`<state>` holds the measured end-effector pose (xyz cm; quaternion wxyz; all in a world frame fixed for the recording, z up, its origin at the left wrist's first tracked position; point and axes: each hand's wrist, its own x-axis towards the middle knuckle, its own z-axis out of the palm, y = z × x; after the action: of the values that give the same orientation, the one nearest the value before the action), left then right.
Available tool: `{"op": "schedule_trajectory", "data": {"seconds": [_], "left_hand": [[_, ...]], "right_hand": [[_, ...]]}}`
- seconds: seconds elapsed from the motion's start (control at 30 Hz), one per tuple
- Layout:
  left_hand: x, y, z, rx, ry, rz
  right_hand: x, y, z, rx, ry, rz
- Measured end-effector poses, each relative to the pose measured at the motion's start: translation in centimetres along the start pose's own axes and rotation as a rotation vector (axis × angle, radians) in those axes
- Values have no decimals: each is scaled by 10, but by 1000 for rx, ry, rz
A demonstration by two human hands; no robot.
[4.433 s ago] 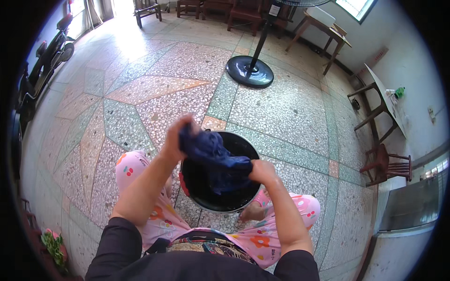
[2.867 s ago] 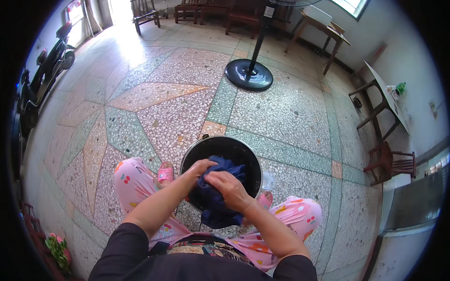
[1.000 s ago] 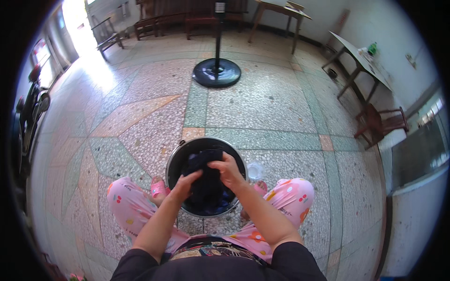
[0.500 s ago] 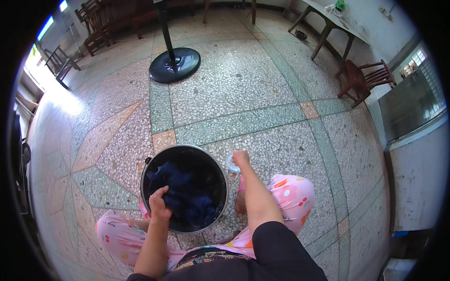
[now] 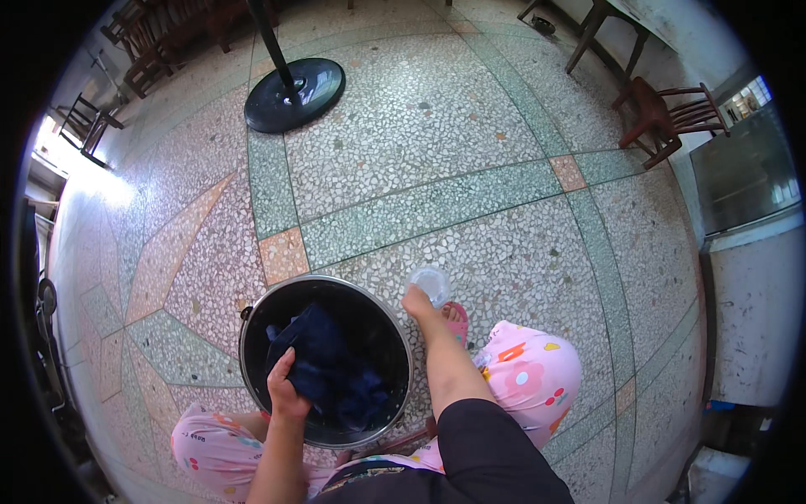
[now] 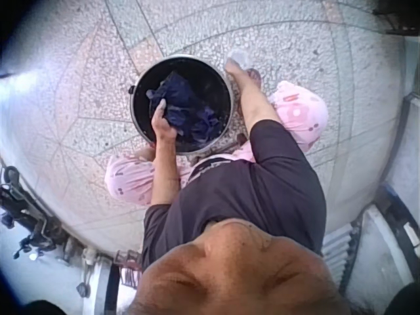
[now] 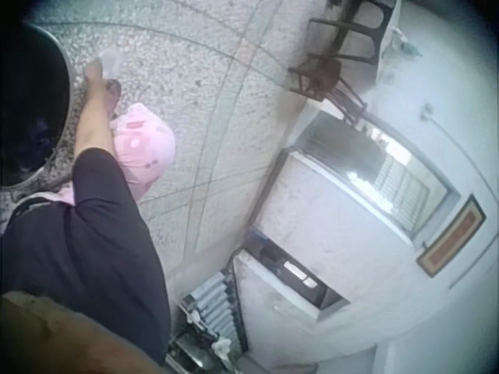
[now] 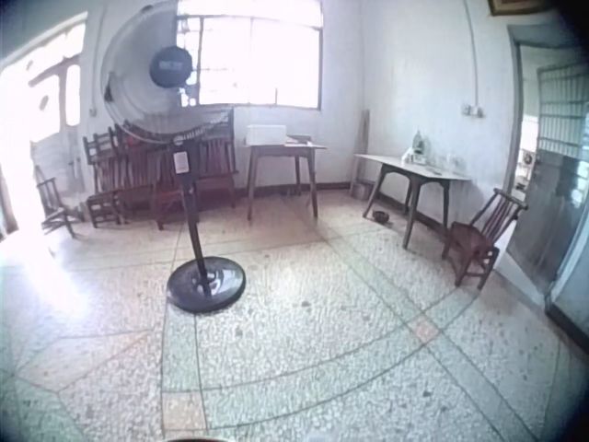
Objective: Manually wash clothes in a bucket.
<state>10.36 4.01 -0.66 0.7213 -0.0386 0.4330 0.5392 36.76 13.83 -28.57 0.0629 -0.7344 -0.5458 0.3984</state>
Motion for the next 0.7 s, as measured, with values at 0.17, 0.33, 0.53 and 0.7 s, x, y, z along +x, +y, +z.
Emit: {"op": "schedule_trajectory", "data": {"seconds": [0.17,0.33,0.53,0.7], "left_hand": [[5,-2,-11,1,36,-30],[4,-9,-19,168,63,133],[-6,-5,0,197,-98,236],[-19,13,7,-227,-285,122]], "right_hand": [[0,-5,-16,-92,-134,-38],[-12,-5,-22,-68,26,-79],[-10,-12,-71,1219,-290,472],[-70,-134,-141,1549,-640,-36]]}}
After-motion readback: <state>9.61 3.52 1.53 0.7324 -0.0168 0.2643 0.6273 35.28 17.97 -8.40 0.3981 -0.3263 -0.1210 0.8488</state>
